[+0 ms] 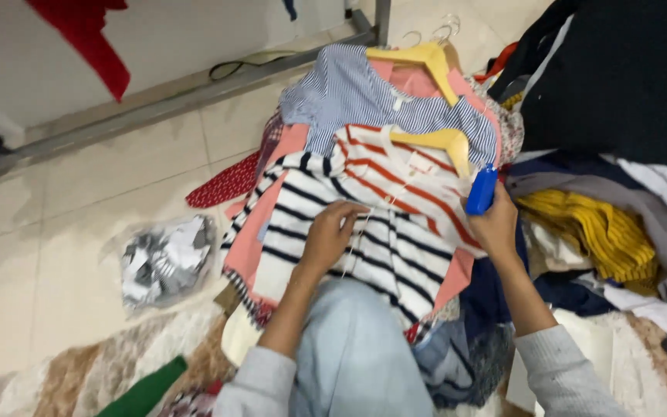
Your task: The person is attaching tags to various items of clothing using a tagging gun and placing them on hangers.
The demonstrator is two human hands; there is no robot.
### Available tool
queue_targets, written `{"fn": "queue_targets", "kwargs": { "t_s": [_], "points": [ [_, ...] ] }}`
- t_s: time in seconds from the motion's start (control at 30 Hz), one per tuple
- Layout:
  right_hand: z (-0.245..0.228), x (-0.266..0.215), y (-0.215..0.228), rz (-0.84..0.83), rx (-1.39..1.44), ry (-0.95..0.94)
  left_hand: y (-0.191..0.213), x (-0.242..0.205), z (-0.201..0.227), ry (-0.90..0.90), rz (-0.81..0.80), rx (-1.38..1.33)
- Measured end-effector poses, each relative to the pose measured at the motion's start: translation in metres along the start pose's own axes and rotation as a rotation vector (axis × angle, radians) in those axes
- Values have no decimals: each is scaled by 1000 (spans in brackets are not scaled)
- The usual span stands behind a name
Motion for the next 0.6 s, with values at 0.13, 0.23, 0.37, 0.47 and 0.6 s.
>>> {"fn": "queue_targets", "kwargs": {
  "t_s": [0.13, 0.23, 0.37, 0.47, 0.6],
  "points": [
    [45, 60, -26, 7, -95, 60, -16, 60, -66, -118, -117, 236],
    [45, 74, -38, -11, -134, 24, -17, 91, -94, -122, -243, 557],
    [39, 73, -52, -21, -337, -97, -15, 111, -113, 122, -309, 591],
    [29, 66, -57, -4, -409, -171, -16, 100, -117, 321, -318, 468],
    [10, 47, -51, 189, -408, 27, -12, 86, -91, 375, -341, 326]
  ]
}}
Point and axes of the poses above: each hand's wrist, its own x-axis towards the middle knuckle, its own y-axis out of the back of the hand, z = x × y, the point moved 2 cm from there along x, towards the middle knuckle, and after that the axes turned 13 degrees about -y, right-handed, at the moved point
